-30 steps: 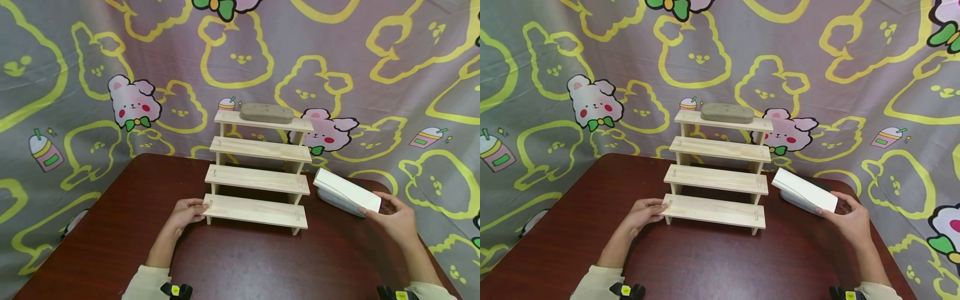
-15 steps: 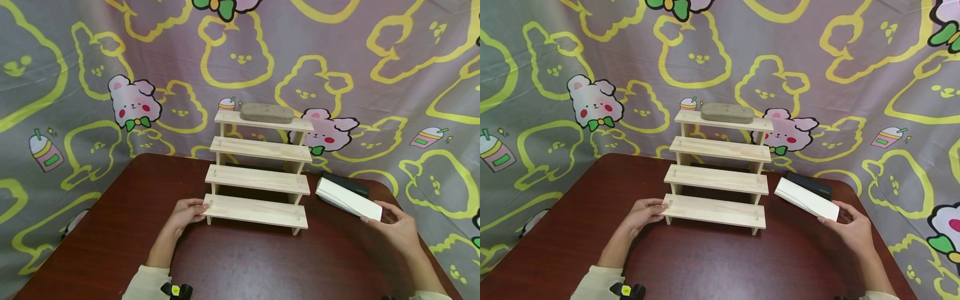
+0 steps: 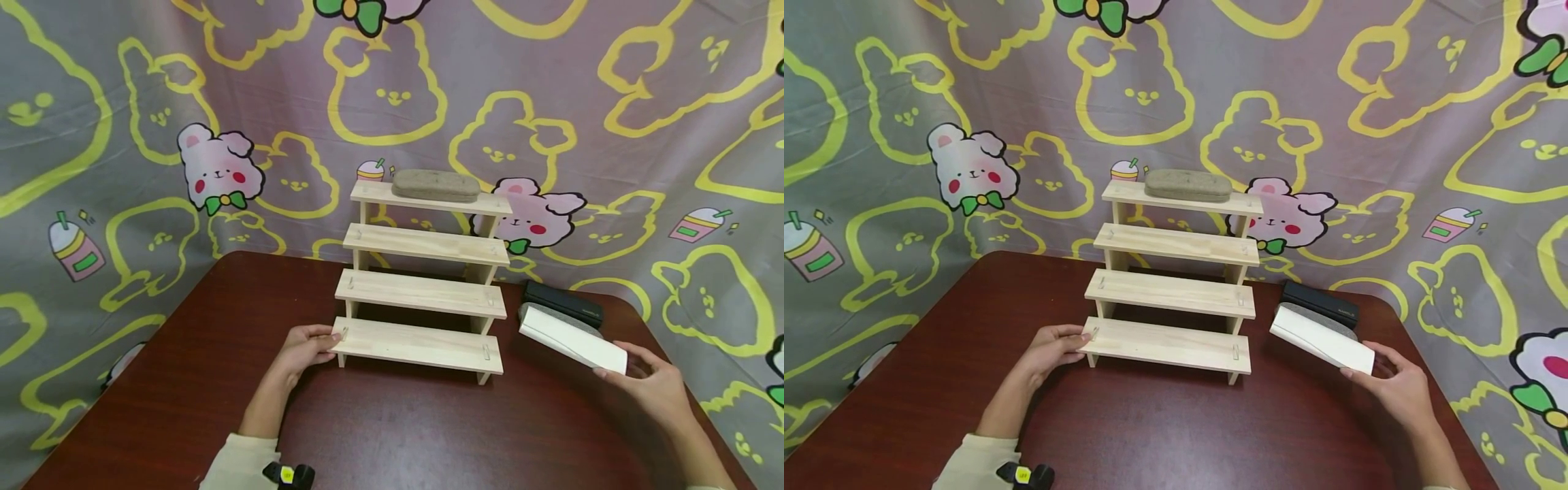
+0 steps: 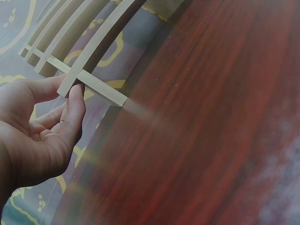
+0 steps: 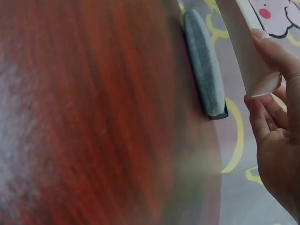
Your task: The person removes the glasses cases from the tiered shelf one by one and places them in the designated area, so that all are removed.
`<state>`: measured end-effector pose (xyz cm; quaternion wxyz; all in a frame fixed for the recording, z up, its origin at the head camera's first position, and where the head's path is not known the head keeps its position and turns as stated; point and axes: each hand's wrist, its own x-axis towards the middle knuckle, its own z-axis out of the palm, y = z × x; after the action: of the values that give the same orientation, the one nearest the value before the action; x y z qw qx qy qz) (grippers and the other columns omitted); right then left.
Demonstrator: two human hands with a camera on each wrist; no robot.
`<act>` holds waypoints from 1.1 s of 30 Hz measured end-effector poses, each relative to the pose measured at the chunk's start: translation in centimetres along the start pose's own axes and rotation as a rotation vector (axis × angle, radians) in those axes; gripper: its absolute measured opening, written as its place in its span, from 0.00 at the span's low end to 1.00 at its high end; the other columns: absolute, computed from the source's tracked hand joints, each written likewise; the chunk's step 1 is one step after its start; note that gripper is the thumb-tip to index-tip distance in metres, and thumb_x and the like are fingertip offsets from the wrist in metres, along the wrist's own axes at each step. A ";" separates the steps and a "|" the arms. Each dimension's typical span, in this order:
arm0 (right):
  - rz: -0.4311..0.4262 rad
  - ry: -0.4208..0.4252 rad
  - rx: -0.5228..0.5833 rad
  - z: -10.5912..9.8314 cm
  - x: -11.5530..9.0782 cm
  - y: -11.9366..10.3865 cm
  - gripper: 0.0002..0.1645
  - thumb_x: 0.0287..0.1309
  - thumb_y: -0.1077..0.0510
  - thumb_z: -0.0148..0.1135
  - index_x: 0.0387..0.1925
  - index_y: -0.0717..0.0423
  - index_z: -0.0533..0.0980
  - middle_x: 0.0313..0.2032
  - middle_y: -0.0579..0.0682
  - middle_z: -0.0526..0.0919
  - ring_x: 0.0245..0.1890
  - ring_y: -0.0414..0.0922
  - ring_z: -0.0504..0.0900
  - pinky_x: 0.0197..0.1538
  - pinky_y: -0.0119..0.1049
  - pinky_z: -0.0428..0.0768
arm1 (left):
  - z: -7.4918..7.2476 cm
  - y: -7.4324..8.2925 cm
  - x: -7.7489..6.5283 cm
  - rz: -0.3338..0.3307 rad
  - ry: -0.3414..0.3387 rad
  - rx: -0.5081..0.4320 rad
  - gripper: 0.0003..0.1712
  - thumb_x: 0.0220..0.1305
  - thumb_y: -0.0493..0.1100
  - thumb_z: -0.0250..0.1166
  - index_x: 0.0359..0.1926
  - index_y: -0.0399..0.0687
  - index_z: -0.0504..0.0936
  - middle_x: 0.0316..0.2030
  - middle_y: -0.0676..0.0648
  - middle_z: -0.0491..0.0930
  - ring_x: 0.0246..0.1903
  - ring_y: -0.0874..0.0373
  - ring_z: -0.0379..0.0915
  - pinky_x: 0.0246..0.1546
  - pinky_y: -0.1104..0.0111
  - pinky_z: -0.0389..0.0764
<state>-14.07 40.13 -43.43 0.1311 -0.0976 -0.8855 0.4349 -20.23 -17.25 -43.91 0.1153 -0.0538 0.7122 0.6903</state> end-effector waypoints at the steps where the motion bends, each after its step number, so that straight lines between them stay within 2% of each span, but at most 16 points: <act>1: -0.005 0.000 -0.004 0.0 0.0 0.1 0.31 0.50 0.57 0.80 0.57 0.49 0.80 0.33 0.17 0.74 0.34 0.18 0.75 0.33 0.13 0.78 | 0.0 0.0 0.0 0.001 0.001 0.000 0.26 0.69 0.36 0.64 0.62 0.21 0.72 0.37 0.49 0.83 0.32 0.67 0.79 0.33 0.80 0.86; 7: -0.055 0.000 -0.028 0.3 0.2 0.6 0.33 0.48 0.58 0.81 0.56 0.60 0.78 0.32 0.16 0.74 0.34 0.17 0.76 0.34 0.12 0.78 | 0.0 0.0 0.1 0.002 0.001 0.000 0.26 0.69 0.35 0.64 0.62 0.21 0.72 0.38 0.48 0.83 0.32 0.67 0.79 0.33 0.80 0.86; 11: -0.048 -0.022 -0.072 0.4 0.3 0.9 0.38 0.49 0.56 0.81 0.58 0.67 0.75 0.32 0.15 0.72 0.34 0.17 0.74 0.33 0.12 0.78 | 0.0 0.0 0.1 0.003 0.005 0.003 0.26 0.69 0.35 0.63 0.62 0.21 0.72 0.39 0.47 0.82 0.32 0.67 0.79 0.34 0.80 0.86; 15: -0.035 -0.048 -0.103 0.5 0.4 1.2 0.42 0.49 0.53 0.81 0.61 0.70 0.73 0.33 0.14 0.70 0.34 0.16 0.74 0.31 0.14 0.78 | 0.0 -0.1 0.1 0.004 0.009 -0.001 0.25 0.69 0.34 0.63 0.61 0.20 0.72 0.39 0.47 0.82 0.32 0.67 0.79 0.34 0.80 0.86; 20: -0.022 -0.058 -0.123 0.6 0.4 1.8 0.43 0.48 0.52 0.82 0.60 0.69 0.73 0.36 0.14 0.70 0.35 0.15 0.73 0.31 0.15 0.78 | 0.0 -0.1 0.1 0.002 0.004 -0.003 0.25 0.69 0.35 0.63 0.61 0.21 0.72 0.37 0.49 0.82 0.32 0.67 0.79 0.33 0.80 0.86; 22: -0.015 -0.059 -0.146 0.6 0.4 1.9 0.43 0.48 0.51 0.82 0.60 0.69 0.73 0.39 0.22 0.77 0.35 0.14 0.72 0.31 0.15 0.78 | 0.0 -0.1 0.1 0.003 0.002 -0.006 0.25 0.69 0.35 0.63 0.61 0.20 0.72 0.37 0.49 0.82 0.31 0.68 0.79 0.33 0.80 0.86; 24: -0.013 -0.061 -0.172 0.6 0.4 2.0 0.44 0.47 0.51 0.82 0.60 0.68 0.74 0.45 0.38 0.83 0.34 0.14 0.71 0.30 0.16 0.78 | 0.0 -0.1 0.1 0.004 0.001 -0.007 0.25 0.69 0.34 0.63 0.61 0.20 0.72 0.37 0.49 0.82 0.31 0.68 0.79 0.33 0.80 0.86; 26: -0.014 -0.064 -0.194 0.7 0.4 2.1 0.44 0.47 0.50 0.82 0.60 0.69 0.74 0.49 0.53 0.83 0.34 0.14 0.71 0.30 0.16 0.78 | 0.0 0.0 0.1 0.004 0.001 -0.011 0.25 0.69 0.34 0.63 0.61 0.20 0.72 0.36 0.49 0.82 0.31 0.68 0.79 0.33 0.80 0.86; 27: -0.014 -0.067 -0.198 0.7 0.4 2.1 0.44 0.47 0.50 0.83 0.60 0.68 0.74 0.50 0.56 0.83 0.34 0.14 0.71 0.30 0.16 0.78 | 0.0 0.0 0.1 0.004 0.001 -0.012 0.25 0.69 0.34 0.63 0.61 0.20 0.72 0.36 0.49 0.81 0.31 0.68 0.79 0.33 0.80 0.86; 31: -0.024 -0.072 -0.207 0.7 0.6 2.3 0.44 0.46 0.51 0.83 0.60 0.68 0.74 0.48 0.53 0.83 0.34 0.15 0.72 0.30 0.15 0.77 | 0.0 0.0 0.1 0.002 0.001 -0.014 0.25 0.69 0.34 0.63 0.61 0.20 0.72 0.36 0.50 0.82 0.31 0.68 0.79 0.33 0.81 0.86; 33: -0.027 -0.079 -0.215 0.7 0.7 2.4 0.44 0.45 0.50 0.84 0.60 0.68 0.74 0.50 0.57 0.84 0.34 0.15 0.72 0.30 0.15 0.76 | 0.0 -0.1 0.1 0.001 0.001 -0.013 0.25 0.69 0.34 0.63 0.61 0.20 0.72 0.36 0.50 0.82 0.31 0.68 0.79 0.33 0.81 0.86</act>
<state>-14.77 41.25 -45.65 0.0906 -0.0821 -0.9327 0.3392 -20.36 -17.24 -44.01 0.1145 -0.0544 0.7079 0.6949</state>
